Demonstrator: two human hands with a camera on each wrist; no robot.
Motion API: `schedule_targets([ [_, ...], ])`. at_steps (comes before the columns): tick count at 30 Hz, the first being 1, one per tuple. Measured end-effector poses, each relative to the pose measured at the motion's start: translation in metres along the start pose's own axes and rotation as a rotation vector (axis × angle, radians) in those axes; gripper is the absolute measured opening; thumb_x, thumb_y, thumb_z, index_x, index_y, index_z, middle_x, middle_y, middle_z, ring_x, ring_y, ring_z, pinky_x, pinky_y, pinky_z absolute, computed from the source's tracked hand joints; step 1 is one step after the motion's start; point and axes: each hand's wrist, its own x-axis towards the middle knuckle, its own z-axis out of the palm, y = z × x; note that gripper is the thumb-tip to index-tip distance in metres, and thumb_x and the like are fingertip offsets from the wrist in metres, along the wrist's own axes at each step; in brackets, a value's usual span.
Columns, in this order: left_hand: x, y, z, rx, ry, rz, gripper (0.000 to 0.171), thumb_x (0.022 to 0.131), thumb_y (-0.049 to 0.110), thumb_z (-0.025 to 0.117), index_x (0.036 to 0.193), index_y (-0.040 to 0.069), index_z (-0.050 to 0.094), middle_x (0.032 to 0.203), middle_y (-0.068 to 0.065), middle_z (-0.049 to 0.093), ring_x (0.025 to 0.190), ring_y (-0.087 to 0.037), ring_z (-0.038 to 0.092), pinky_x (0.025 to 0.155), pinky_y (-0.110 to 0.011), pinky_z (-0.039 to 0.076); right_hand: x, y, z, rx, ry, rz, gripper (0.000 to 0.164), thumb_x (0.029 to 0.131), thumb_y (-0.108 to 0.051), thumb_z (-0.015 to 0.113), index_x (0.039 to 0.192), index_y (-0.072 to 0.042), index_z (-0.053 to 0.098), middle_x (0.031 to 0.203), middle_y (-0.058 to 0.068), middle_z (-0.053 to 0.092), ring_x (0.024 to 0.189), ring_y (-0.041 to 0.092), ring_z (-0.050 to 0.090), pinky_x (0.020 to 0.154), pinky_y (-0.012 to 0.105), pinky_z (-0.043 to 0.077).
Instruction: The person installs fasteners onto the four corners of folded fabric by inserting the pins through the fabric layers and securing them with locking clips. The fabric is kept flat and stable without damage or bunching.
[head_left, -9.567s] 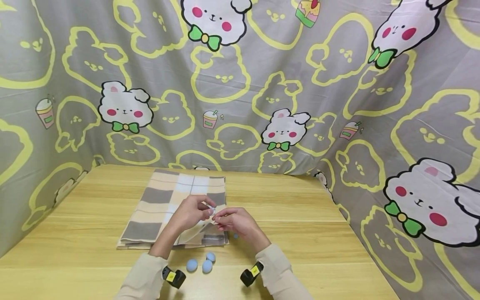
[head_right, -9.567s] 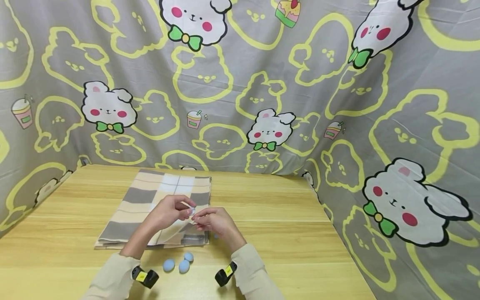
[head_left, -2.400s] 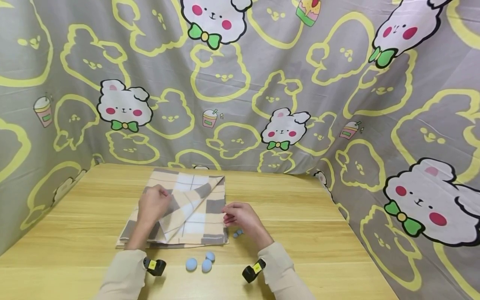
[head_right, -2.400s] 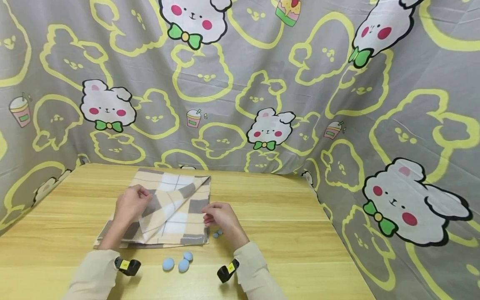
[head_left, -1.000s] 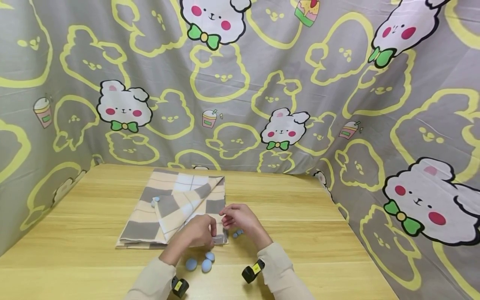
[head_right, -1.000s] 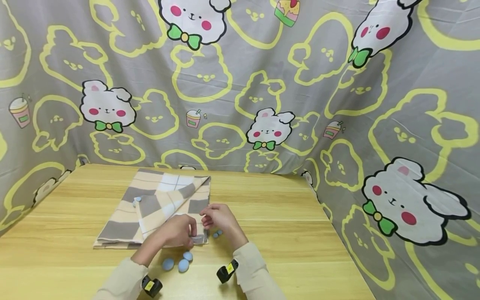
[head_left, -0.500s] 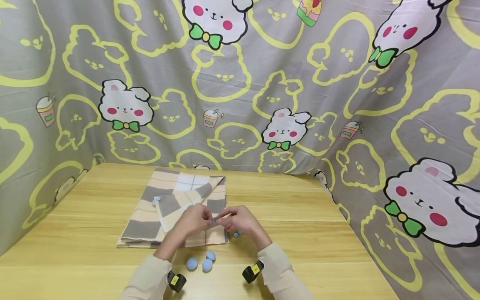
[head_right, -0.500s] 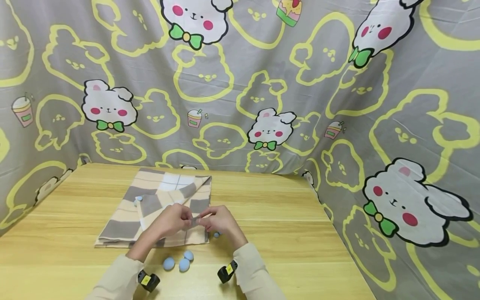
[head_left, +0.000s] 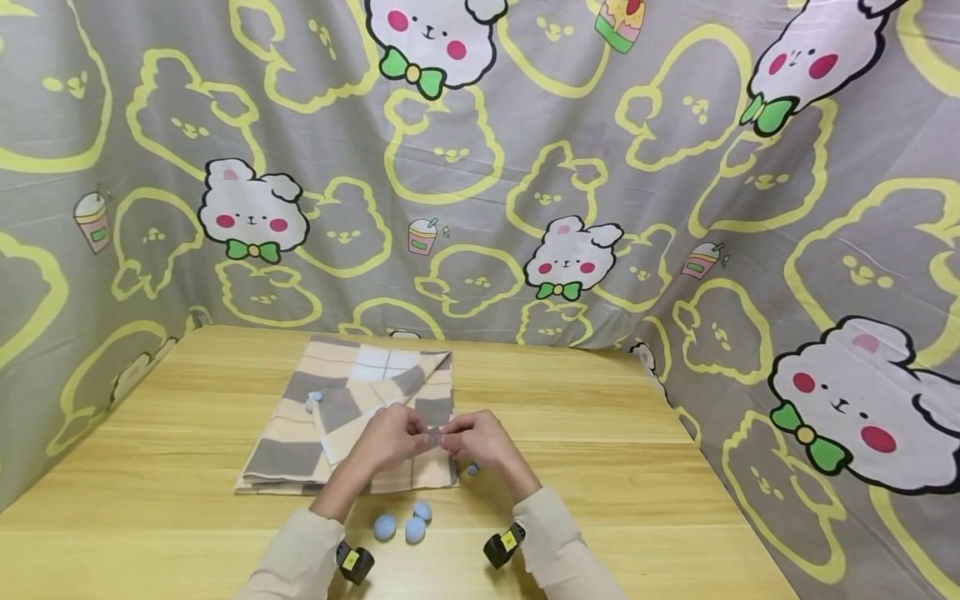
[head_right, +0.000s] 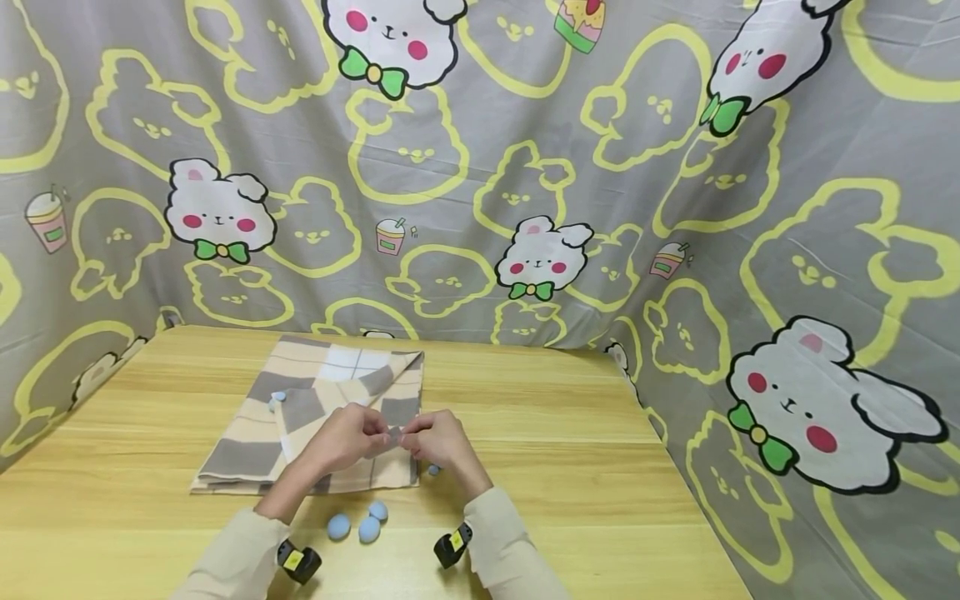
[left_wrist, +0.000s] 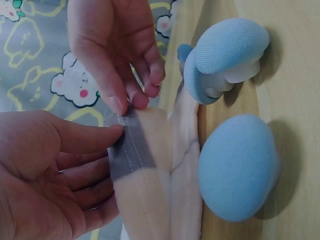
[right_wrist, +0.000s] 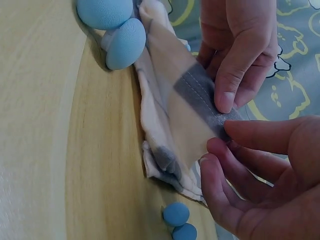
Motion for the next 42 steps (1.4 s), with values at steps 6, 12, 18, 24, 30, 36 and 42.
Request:
schedule_targets([
  [6,0.001,-0.001,0.001,0.0,0.015,-0.036,0.013,0.083,0.003,0.075,0.072,0.009,0.072,0.066,0.001,0.069,0.059,-0.012,0.057,0.056,-0.027,0.045,0.0,-0.003,-0.006,-0.031,-0.008,0.001,0.017,0.092,-0.017,0.073,0.1,-0.002,0.077,0.086,0.009,0.073,0.075,0.023,0.07,0.071,0.037,0.06],
  [12,0.002,-0.002,0.001,-0.007,0.027,-0.055,0.012,0.084,0.003,0.075,0.074,0.008,0.073,0.068,0.0,0.069,0.062,-0.013,0.06,0.058,-0.027,0.048,-0.003,-0.002,-0.02,-0.2,0.05,0.012,0.015,0.093,-0.02,0.072,0.09,-0.005,0.073,0.083,0.016,0.071,0.068,0.023,0.067,0.059,0.03,0.053],
  [18,0.002,-0.003,0.0,-0.01,0.042,-0.056,0.012,0.086,0.003,0.074,0.075,0.006,0.073,0.067,-0.001,0.067,0.061,-0.014,0.058,0.057,-0.027,0.046,-0.006,0.001,-0.032,-0.394,0.138,0.061,0.03,0.093,-0.02,0.072,0.067,-0.011,0.059,0.059,0.0,0.055,0.052,0.011,0.046,0.05,0.024,0.037],
  [24,0.004,-0.006,0.001,-0.01,0.052,-0.067,0.013,0.087,0.004,0.074,0.075,0.007,0.073,0.065,0.0,0.065,0.059,-0.013,0.056,0.055,-0.026,0.044,-0.007,0.004,-0.039,-0.479,0.115,0.155,0.042,0.092,-0.021,0.074,0.056,-0.009,0.055,0.044,0.0,0.048,0.04,0.011,0.042,0.042,0.023,0.035],
  [30,0.004,-0.006,0.001,-0.019,0.056,-0.066,0.014,0.087,0.003,0.074,0.074,0.007,0.071,0.065,0.0,0.066,0.058,-0.013,0.057,0.055,-0.026,0.045,-0.01,0.006,-0.036,-0.488,0.037,0.223,0.032,0.089,-0.017,0.076,0.068,0.005,0.068,0.056,0.016,0.067,0.046,0.021,0.065,0.048,0.031,0.055],
  [36,0.003,-0.006,0.0,-0.028,0.052,-0.08,0.011,0.088,0.002,0.074,0.077,0.006,0.072,0.068,-0.001,0.067,0.06,-0.013,0.058,0.056,-0.026,0.046,-0.009,0.011,-0.032,-0.427,0.015,0.244,0.018,0.082,0.001,0.071,0.066,0.006,0.065,0.054,0.012,0.064,0.042,0.019,0.062,0.045,0.031,0.055],
  [42,0.004,-0.006,0.0,-0.012,0.054,-0.079,0.009,0.087,0.003,0.074,0.079,0.006,0.073,0.069,-0.001,0.067,0.061,-0.014,0.058,0.057,-0.027,0.046,-0.007,0.011,-0.032,-0.439,0.023,0.254,0.015,0.082,0.007,0.065,0.068,0.005,0.061,0.054,0.013,0.065,0.043,0.021,0.064,0.046,0.032,0.056],
])
